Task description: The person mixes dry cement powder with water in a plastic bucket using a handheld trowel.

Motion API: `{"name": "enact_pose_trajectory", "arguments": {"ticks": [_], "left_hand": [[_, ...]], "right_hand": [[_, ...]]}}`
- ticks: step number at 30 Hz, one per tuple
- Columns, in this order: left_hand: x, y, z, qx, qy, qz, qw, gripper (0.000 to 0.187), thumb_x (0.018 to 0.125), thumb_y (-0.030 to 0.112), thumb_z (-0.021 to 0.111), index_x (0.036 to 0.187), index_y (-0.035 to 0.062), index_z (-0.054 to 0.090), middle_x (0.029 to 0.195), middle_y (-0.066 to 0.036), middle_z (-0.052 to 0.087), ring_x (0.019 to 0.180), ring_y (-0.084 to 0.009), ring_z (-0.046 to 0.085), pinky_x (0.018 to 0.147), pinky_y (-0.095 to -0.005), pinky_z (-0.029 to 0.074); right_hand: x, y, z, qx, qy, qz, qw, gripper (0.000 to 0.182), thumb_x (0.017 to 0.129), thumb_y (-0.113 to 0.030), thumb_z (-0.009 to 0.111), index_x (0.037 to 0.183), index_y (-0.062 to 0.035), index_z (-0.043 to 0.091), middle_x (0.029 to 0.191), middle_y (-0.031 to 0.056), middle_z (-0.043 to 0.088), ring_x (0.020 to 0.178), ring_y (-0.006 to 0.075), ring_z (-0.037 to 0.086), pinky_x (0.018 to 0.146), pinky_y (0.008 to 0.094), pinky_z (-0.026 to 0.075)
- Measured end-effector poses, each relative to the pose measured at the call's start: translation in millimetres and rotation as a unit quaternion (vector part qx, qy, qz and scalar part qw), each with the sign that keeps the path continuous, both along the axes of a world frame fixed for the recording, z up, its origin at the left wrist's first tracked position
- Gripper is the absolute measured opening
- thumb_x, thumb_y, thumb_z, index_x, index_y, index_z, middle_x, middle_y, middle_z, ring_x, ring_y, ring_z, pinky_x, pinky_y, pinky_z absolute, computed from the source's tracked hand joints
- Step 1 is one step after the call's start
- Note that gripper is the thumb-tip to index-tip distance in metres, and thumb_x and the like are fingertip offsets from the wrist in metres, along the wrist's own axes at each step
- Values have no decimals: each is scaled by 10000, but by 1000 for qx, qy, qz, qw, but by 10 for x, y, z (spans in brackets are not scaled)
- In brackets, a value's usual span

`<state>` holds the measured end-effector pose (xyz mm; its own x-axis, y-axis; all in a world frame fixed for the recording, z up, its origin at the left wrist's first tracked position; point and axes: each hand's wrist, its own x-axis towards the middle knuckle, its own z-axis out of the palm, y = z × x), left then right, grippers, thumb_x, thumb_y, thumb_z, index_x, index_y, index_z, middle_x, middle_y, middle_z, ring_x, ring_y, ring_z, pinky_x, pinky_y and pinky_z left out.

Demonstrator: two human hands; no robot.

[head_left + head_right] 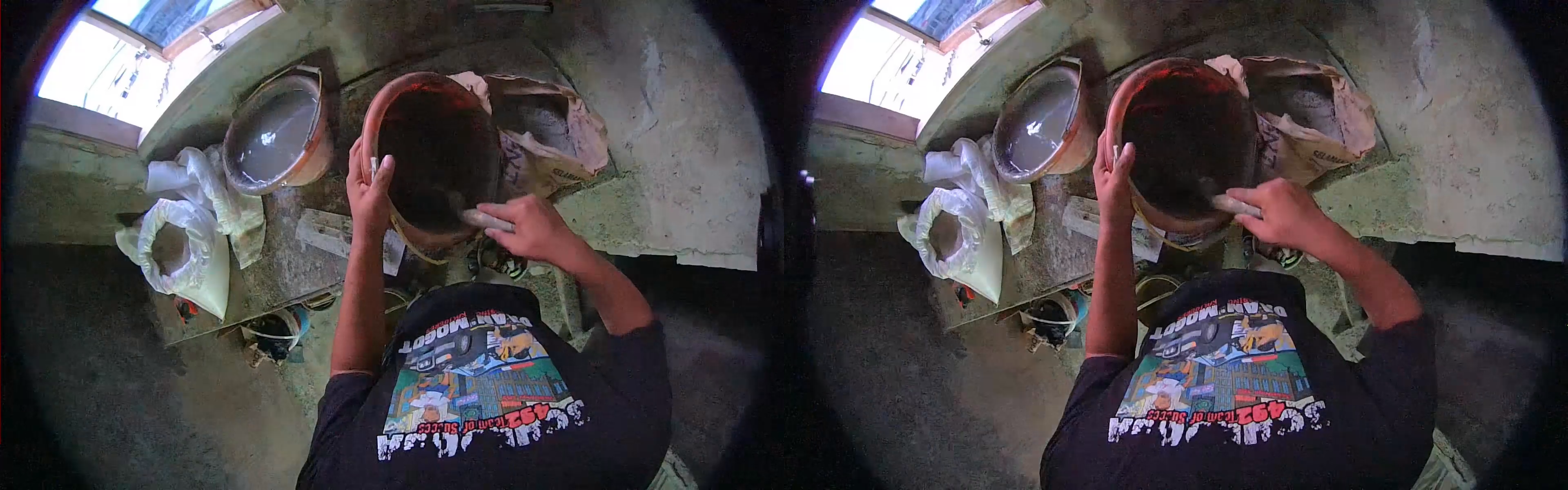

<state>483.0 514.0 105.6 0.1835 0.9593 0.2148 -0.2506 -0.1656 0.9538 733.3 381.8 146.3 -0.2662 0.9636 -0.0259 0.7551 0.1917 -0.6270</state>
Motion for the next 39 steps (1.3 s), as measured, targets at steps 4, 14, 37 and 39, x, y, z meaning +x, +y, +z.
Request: {"name": "enact_pose_trajectory", "arguments": {"ticks": [4,14,37,39], "left_hand": [[17,-41,-50,31,14,7,999,571,915,230,668,1389,-12,461,1382,-91,466,1297,-202,436,1099,-336,306],[11,-84,67,38,3,5,999,642,926,212,652,1468,3,377,1459,-125,426,1372,-228,385,1147,-364,256],[19,-58,61,45,-8,10,999,655,908,163,643,1485,18,370,1503,-126,403,1406,-229,353,1173,-383,212],[13,-68,37,31,-18,19,999,642,912,172,638,1479,19,378,1493,-128,411,1402,-232,357,1167,-383,221]], "right_hand": [[125,273,-261,-24,-6,-24,999,416,809,-261,711,1208,-150,685,816,203,679,785,389,669,696,475,526],[140,578,-16,161,-194,-21,967,483,803,-230,710,1278,-194,634,839,154,644,767,343,650,679,464,533],[-228,439,-377,190,-158,-32,969,440,843,-171,665,1281,-189,626,800,129,584,728,321,649,626,440,527],[-207,488,-452,206,-191,-26,959,434,851,-191,655,1284,-195,628,792,124,579,695,332,634,604,439,515]]}}
